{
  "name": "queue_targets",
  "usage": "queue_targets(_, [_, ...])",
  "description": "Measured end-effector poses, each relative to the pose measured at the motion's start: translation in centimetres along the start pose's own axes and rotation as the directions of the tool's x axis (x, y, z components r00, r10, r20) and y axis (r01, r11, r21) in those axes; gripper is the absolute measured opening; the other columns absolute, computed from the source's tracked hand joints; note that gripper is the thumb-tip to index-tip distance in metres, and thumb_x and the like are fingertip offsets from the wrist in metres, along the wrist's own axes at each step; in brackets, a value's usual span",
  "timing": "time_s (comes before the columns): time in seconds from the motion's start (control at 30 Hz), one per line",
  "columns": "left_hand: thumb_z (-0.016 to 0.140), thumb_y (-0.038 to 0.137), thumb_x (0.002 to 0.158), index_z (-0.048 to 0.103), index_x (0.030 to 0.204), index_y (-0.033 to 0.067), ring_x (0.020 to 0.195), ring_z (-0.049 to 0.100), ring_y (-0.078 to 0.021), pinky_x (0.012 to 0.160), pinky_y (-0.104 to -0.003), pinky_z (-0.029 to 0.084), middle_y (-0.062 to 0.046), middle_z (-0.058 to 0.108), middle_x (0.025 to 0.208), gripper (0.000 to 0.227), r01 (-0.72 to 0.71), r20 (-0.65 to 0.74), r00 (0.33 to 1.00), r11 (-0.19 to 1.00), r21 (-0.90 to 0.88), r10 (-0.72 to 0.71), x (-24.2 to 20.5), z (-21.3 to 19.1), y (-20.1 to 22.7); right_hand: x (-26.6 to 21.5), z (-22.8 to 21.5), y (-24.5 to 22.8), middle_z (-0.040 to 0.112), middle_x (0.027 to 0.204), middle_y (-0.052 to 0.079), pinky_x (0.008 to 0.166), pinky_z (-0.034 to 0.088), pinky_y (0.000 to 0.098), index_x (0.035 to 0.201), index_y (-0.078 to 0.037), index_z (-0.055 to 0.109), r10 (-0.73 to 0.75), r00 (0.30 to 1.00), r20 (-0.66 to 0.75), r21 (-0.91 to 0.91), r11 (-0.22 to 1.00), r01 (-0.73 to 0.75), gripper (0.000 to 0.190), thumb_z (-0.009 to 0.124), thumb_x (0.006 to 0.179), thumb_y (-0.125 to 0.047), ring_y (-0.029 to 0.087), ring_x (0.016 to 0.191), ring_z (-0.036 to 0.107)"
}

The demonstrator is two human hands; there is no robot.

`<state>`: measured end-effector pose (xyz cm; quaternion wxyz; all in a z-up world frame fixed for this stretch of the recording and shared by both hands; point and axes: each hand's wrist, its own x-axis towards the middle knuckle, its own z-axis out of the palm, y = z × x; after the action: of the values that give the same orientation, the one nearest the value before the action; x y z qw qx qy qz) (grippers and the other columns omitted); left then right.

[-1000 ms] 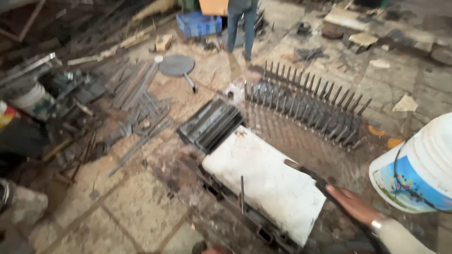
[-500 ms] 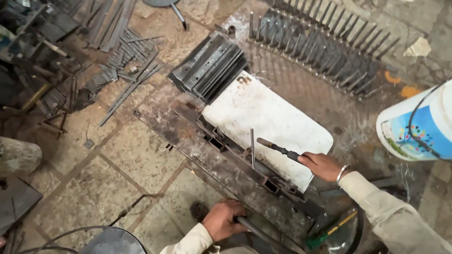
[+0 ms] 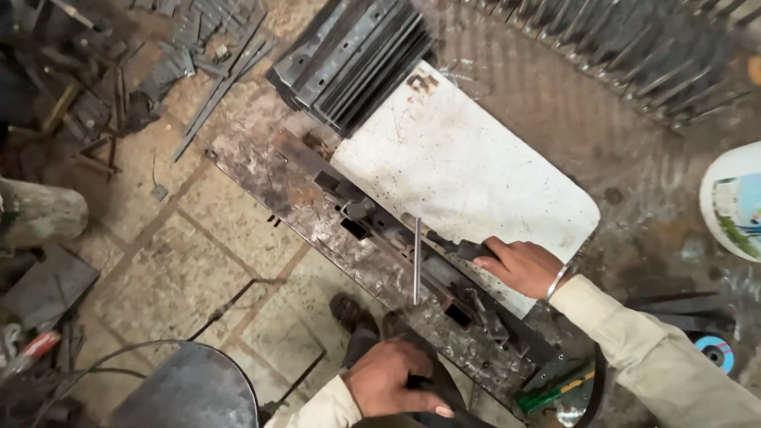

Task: The recorder is welding and assembling metal components in a workshop.

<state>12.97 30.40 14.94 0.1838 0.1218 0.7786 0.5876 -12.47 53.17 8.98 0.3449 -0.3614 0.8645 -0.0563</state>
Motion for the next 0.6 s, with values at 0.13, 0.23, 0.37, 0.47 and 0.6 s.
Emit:
queue_targets(0.13, [0.082,0.051,0.082,0.067,0.078,-0.0009,0.076,0.064,-0.0362,0.072,-0.045,0.046,-0.015,0.06,0.072,0.055,0.173,-0.017,0.984,0.979,-0.113,-0.176,0.8,0.1,0.4,1.5,-0.1,-1.5,0.069,0.071,0.022,0.063,0.052,0.0532,0.121,-0.007,0.057,-0.05,0.996,0.078,0.012,0.999,0.049,0.06,0.046,0.096,-0.061,0.043,0.07,0.069])
queue_targets(0.23, [0.082,0.049,0.084,0.069,0.078,0.001,0.081,0.067,-0.0349,0.081,-0.044,0.049,-0.012,0.064,0.074,0.05,0.059,-0.108,0.991,0.983,-0.176,-0.079,0.6,1.6,-1.4,2.6,0.7,-1.7,0.068,0.069,0.021,0.059,0.053,0.0512,0.121,-0.007,0.057,-0.101,0.993,0.06,-0.028,0.994,0.103,0.062,0.047,0.095,-0.062,0.042,0.066,0.069])
queue_targets(0.37, [0.081,0.046,0.089,0.067,0.083,0.0012,0.087,0.065,-0.0365,0.081,-0.045,0.047,-0.013,0.064,0.081,0.047,-0.028,-0.171,0.985,0.995,-0.094,0.011,0.7,2.1,-2.3,3.6,0.0,-2.8,0.068,0.07,0.02,0.057,0.054,0.0511,0.12,-0.005,0.058,-0.164,0.986,0.032,-0.053,0.985,0.166,0.063,0.049,0.094,-0.062,0.041,0.065,0.069])
queue_targets(0.47, [0.081,0.046,0.091,0.067,0.085,0.0018,0.091,0.066,-0.037,0.082,-0.045,0.048,-0.013,0.065,0.085,0.047,-0.046,-0.156,0.987,0.998,-0.039,0.039,1.1,2.8,-2.5,4.1,-0.3,-2.9,0.069,0.068,0.019,0.057,0.055,0.0505,0.122,-0.005,0.056,-0.137,0.986,0.094,-0.075,0.987,0.144,0.064,0.048,0.094,-0.062,0.04,0.063,0.069])
queue_targets(0.6, [0.078,0.046,0.094,0.071,0.089,0.003,0.094,0.067,-0.0358,0.086,-0.045,0.049,-0.012,0.067,0.088,0.044,-0.017,-0.163,0.987,1.0,-0.026,0.012,1.6,3.4,-2.3,4.6,0.4,-1.9,0.069,0.066,0.018,0.055,0.055,0.0499,0.121,-0.005,0.056,-0.179,0.981,0.072,-0.109,0.976,0.186,0.064,0.048,0.095,-0.062,0.039,0.063,0.069])
